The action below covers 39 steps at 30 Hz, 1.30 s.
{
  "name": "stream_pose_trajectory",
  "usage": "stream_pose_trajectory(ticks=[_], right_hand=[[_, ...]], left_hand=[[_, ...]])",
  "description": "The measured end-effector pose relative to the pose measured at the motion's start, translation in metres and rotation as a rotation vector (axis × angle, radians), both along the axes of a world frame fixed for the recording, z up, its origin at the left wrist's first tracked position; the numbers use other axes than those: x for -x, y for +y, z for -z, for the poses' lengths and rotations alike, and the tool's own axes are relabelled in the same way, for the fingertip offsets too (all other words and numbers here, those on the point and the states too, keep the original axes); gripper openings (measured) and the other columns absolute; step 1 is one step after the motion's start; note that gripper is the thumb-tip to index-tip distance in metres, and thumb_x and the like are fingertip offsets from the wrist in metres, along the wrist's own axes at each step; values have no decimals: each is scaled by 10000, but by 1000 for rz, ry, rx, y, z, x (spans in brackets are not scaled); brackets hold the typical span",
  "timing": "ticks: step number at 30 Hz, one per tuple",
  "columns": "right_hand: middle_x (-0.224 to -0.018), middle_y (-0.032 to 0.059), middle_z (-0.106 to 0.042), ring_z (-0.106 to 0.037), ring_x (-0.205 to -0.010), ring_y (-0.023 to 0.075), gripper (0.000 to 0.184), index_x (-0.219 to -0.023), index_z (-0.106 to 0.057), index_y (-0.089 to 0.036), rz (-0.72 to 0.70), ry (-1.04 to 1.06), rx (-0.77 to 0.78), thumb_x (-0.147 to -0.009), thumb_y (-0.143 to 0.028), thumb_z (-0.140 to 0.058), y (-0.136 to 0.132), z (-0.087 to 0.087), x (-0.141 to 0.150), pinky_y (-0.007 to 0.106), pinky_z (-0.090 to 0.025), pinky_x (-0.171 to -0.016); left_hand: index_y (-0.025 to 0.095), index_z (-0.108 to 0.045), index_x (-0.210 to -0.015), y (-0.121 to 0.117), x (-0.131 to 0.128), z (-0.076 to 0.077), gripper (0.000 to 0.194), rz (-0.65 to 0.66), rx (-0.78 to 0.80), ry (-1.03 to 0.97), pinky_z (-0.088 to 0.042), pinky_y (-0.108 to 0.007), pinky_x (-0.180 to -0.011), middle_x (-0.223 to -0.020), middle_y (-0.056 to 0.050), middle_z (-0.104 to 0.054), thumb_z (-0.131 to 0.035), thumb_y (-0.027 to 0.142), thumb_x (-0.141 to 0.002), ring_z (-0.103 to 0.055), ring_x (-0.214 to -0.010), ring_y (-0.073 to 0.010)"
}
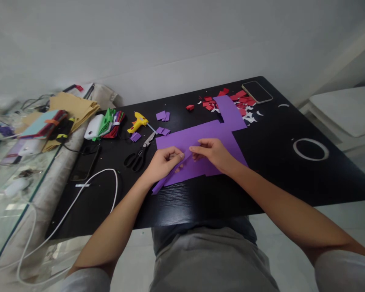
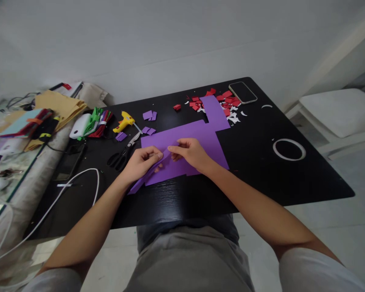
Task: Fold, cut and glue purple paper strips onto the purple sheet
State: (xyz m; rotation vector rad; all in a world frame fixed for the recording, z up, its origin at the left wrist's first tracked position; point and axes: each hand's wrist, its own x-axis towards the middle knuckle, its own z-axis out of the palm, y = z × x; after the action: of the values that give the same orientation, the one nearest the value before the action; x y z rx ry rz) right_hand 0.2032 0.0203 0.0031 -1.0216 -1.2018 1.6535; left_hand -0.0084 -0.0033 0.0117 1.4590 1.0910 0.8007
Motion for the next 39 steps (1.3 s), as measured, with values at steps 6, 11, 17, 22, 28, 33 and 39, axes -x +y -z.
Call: stream_pose_trajectory(ticks=[6, 11, 17, 22, 28, 33, 39], right_hand=[[-639, -5, -690, -657, -618, 145, 319, -705, -727, -200, 99, 44, -5, -650, -433, -938, 3, 1, -2, 304, -583, -668], [-649, -2, -707, -676, -611, 148, 350, -736, -730, -197, 58, 47, 29, -652, -465, -939, -2, 2, 3, 300, -598, -649], [-687, 42, -756, -684, -566, 142, 380, -717, -774, -152, -118, -20, 100, -652, -485, -943, -9, 0, 7, 288, -600, -594], [-695, 51, -773, -701, -581, 147, 375, -697, -782, -149, -101, -14, 81, -624, -467, -967, -7, 1, 7, 288, -615, -613], [-688, 46, -770, -707, -581, 149, 390, -707, -779, -153, -58, 5, 43, -626, -482, -970, -2, 3, 4, 288, -628, -615], [-727, 62, -780, -709, -587, 156, 372, -738, -765, -159, -82, 53, 116, -659, -465, -961, -2, 2, 2, 308, -639, -616], [-729, 57, -776, -711, -609, 151, 333, -731, -783, -158, -90, 112, 157, -655, -426, -965, -2, 2, 3, 304, -645, -655]], left_hand=[[154, -639, -844, 1, 1, -3, 325, 12, 102, -60, -519, -217, -546, -682, -11, -719, -753, 456, -883, -632, -500, -101], [156, -647, -836, 2, 1, -2, 327, -3, 92, -64, -515, -218, -543, -673, -4, -711, -765, 459, -872, -620, -498, -99], [146, -663, -819, 3, 0, -1, 356, 8, 42, -69, -489, -208, -530, -670, -4, -701, -778, 480, -863, -609, -501, -93], [152, -644, -809, 3, 0, -1, 373, -4, 38, -57, -495, -214, -540, -673, -9, -704, -780, 496, -864, -611, -510, -96], [152, -638, -790, 4, 1, -6, 371, 12, 76, -79, -512, -229, -564, -695, -19, -718, -771, 489, -872, -612, -514, -98], [150, -645, -785, 4, 2, -5, 348, 9, 59, -70, -505, -226, -568, -697, -21, -720, -775, 459, -878, -611, -516, -94], [147, -647, -792, 4, 1, -2, 353, 3, 60, -77, -493, -215, -549, -694, -22, -722, -791, 460, -867, -609, -509, -89]])
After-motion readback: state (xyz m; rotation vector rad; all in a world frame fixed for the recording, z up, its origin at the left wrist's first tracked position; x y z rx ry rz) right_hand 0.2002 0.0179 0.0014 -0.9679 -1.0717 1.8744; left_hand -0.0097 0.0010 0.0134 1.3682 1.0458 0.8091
